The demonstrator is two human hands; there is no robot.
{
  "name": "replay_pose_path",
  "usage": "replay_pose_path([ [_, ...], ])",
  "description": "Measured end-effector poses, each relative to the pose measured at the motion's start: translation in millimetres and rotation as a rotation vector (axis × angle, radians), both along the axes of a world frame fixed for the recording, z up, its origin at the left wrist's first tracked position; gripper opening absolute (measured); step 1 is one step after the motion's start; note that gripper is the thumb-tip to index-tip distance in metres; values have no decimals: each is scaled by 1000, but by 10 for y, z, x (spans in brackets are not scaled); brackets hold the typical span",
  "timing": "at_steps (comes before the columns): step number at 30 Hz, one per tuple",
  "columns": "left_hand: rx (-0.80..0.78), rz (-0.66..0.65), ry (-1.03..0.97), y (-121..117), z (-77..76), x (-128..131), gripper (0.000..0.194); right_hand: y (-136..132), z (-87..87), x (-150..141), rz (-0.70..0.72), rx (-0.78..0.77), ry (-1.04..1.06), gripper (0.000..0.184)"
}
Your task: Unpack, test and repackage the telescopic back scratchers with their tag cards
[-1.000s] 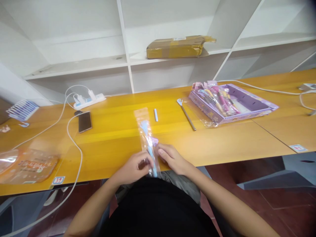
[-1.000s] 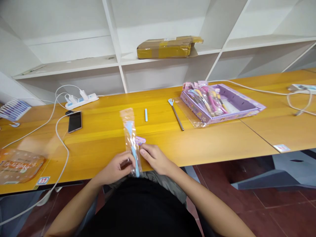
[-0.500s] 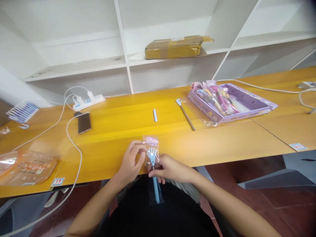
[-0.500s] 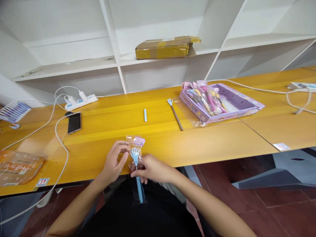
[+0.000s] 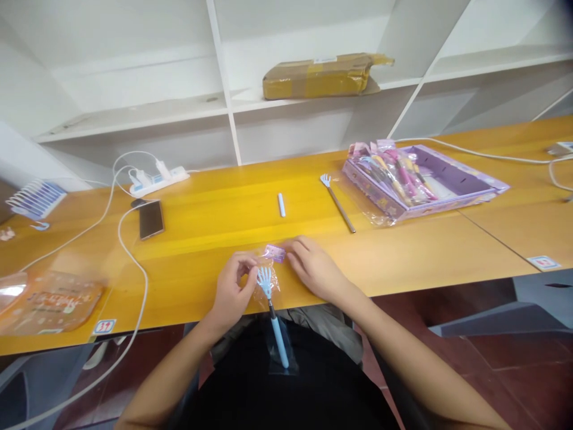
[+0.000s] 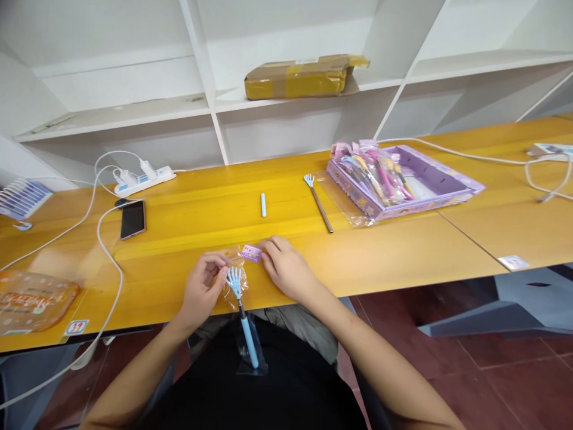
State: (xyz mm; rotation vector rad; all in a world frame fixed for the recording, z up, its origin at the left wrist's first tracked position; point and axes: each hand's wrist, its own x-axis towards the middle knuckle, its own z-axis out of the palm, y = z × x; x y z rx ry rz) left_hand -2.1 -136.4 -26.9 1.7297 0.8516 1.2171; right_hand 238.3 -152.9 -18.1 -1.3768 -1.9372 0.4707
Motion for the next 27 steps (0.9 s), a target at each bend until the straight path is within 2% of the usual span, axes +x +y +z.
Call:
replay_pose_path([
  [2,-16,2,-22,-2,-16,6,8,48,-88,29,-69,120,-217,37],
  [5,-65,30,-51,-8,-33,8,18,53,-186,29,-31,152,-364,36],
  [10,-64,-12,-24,-5,-56,-3,11,64,-234,59,-15,153,-226,21],
  [16,-42,25,47,1,-105,-32,36,101,-239,100,-8,138,-27,23],
  [19,-51,33,36,-2,-103,-32,38,89,-227,89,-35,127,-48,31],
  [22,-54,13,16,-8,-88,-26,36,83,-243,80,-121,123,-160,38],
  [25,-40,1,27,-12,-82,-42,34,90,-276,84,-133,120,-202,31],
  [27,-39,46,55,-17,-78,-69,30,97,-286,94,-119,115,-164,26],
])
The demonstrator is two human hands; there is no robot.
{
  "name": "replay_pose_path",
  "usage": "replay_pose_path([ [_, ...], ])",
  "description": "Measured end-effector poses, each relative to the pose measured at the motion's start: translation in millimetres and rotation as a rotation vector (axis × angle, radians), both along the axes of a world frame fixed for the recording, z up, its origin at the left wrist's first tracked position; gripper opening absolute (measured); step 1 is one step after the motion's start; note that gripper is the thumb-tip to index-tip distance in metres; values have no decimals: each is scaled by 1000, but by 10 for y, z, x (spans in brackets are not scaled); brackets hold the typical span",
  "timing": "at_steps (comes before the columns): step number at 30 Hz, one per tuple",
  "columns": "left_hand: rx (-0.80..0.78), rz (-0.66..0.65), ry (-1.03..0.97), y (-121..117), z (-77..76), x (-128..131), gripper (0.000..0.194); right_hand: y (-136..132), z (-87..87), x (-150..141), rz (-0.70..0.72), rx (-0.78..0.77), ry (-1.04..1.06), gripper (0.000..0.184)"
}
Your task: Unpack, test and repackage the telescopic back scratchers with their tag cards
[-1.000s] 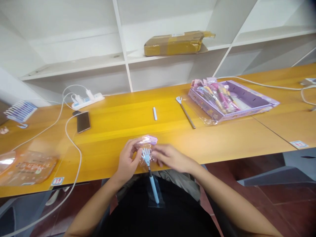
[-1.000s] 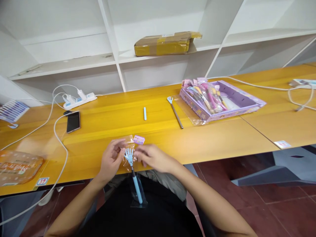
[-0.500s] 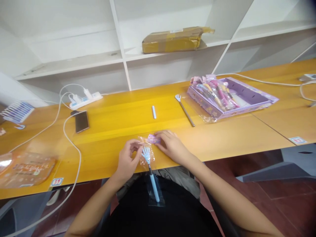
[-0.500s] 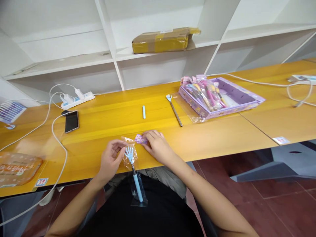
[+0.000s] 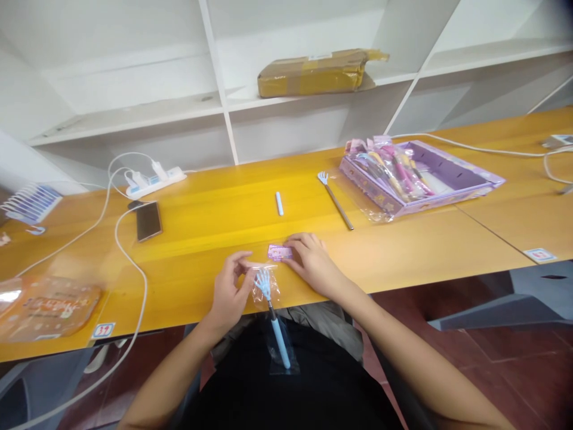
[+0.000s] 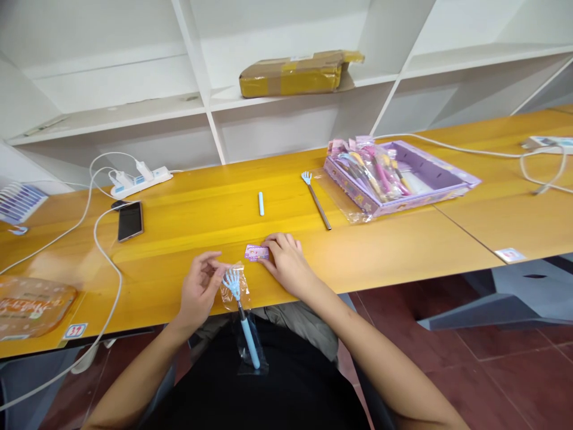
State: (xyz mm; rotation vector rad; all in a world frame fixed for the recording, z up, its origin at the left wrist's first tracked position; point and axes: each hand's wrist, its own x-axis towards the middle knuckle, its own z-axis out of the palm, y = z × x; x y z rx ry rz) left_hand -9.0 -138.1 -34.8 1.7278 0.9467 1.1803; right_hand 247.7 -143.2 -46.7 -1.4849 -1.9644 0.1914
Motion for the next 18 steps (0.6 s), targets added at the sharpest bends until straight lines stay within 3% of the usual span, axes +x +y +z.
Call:
replay_pose_path([
  [4,44,62,38,-10,48,-47,20,6,18,19,16,-19,112,16],
  [9,163,34,114,-11,158,-36,35,-2,43,13,26,-37,261,3],
  [18,131,88,150,-2,161,-35,36,3,14,9,6,-30,277,21],
])
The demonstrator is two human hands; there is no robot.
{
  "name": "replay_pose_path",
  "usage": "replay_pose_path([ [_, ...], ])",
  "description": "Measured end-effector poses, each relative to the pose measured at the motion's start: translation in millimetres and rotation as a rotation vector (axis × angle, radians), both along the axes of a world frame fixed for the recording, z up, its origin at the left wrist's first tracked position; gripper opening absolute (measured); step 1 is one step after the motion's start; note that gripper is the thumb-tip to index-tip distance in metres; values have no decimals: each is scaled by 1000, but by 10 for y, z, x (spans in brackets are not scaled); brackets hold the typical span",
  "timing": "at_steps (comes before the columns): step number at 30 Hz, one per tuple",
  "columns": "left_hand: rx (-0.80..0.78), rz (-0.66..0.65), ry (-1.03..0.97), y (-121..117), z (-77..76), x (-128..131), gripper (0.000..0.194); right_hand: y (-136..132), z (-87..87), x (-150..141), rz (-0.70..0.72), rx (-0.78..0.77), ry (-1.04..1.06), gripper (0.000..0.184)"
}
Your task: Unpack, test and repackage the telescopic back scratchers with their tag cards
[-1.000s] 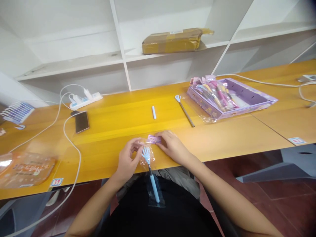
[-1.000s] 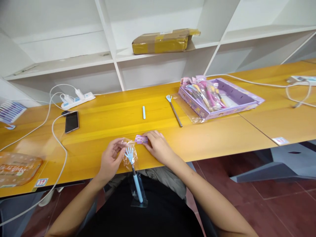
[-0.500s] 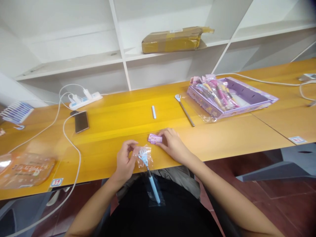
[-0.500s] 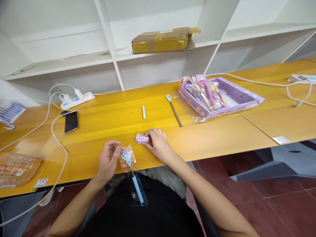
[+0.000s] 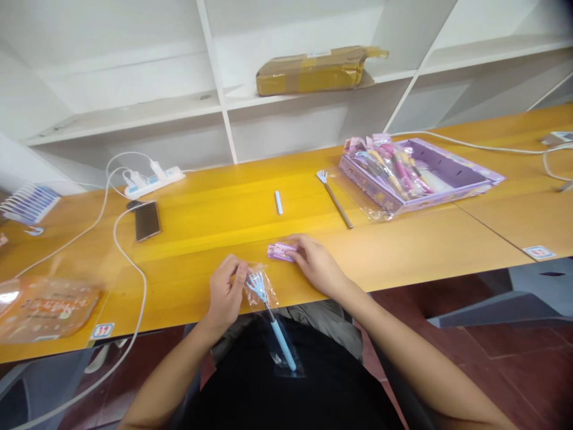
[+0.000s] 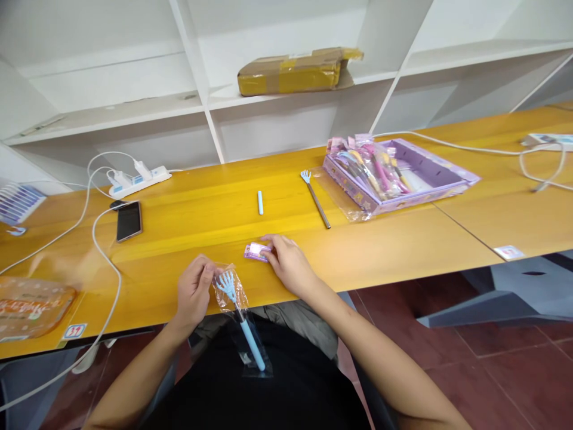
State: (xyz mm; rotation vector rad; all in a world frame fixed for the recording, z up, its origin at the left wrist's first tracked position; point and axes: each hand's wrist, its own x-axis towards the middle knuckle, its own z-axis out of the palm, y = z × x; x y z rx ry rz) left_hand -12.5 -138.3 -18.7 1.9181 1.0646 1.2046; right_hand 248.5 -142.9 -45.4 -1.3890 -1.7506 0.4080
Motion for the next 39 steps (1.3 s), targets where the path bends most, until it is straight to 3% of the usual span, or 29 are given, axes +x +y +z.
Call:
replay_pose_path([
  [4,-75,48,-18,-2,27,18,39,-136,118,-50,-30,248,96,11],
  [7,-99,52,-27,0,42,28,40,-285,302,-141,149,436,159,15],
  [10,-103,58,-11,7,36,27,41,-355,505,-272,344,411,116,21],
  [14,-112,-4,-47,12,17,31,35,-272,663,-404,302,351,80,13],
  [22,-56,-135,-48,12,34,60,21,-128,592,-363,158,288,125,4],
  [39,-153,-224,-78,45,57,55,26,-93,505,-298,152,311,76,6],
])
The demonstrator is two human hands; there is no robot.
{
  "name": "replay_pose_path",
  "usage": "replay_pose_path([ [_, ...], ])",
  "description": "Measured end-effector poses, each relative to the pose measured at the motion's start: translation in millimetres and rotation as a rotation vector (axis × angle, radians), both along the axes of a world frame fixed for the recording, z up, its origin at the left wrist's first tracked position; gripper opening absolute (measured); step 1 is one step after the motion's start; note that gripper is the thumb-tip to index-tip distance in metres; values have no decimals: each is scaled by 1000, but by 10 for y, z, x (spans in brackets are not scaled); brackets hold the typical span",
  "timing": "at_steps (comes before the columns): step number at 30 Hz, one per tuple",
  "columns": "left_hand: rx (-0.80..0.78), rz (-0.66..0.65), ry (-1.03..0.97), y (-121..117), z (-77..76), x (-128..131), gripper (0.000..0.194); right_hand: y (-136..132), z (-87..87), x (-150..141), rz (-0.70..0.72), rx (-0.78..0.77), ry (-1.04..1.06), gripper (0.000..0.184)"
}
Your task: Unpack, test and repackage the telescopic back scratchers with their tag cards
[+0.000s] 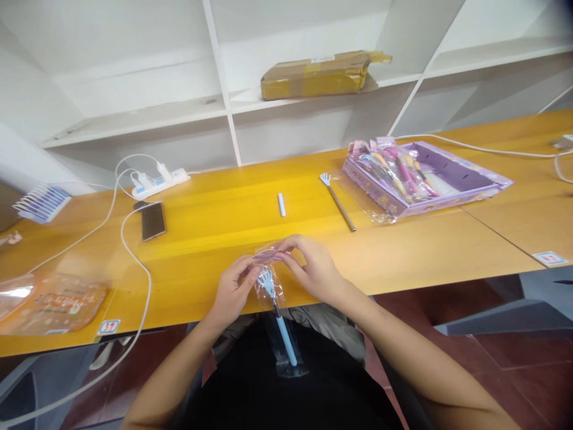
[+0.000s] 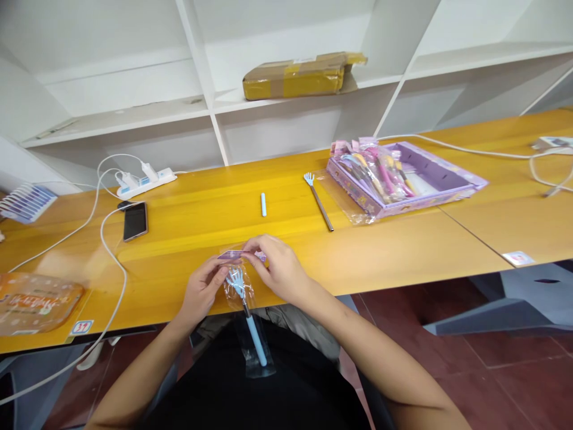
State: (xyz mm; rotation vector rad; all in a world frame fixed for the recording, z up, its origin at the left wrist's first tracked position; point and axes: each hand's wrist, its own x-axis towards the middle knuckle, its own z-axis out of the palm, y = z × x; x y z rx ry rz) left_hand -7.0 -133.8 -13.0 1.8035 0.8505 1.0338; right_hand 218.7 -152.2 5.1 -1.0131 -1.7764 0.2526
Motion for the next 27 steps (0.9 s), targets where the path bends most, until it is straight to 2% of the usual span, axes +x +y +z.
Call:
replay_pose_path([
  [10,73,51,41,6,24,-14,28,17,3,64,42,-34,-87,9],
  [17,76,66,51,4,3,-30,29,-8,54,88,33,16,-144,8],
  [22,67,61,44,-7,27,-23,29,-25,45,59,-55,43,-84,10],
  [27,60,64,34,-7,47,-8,29,-30,37,65,-15,25,-76,9],
])
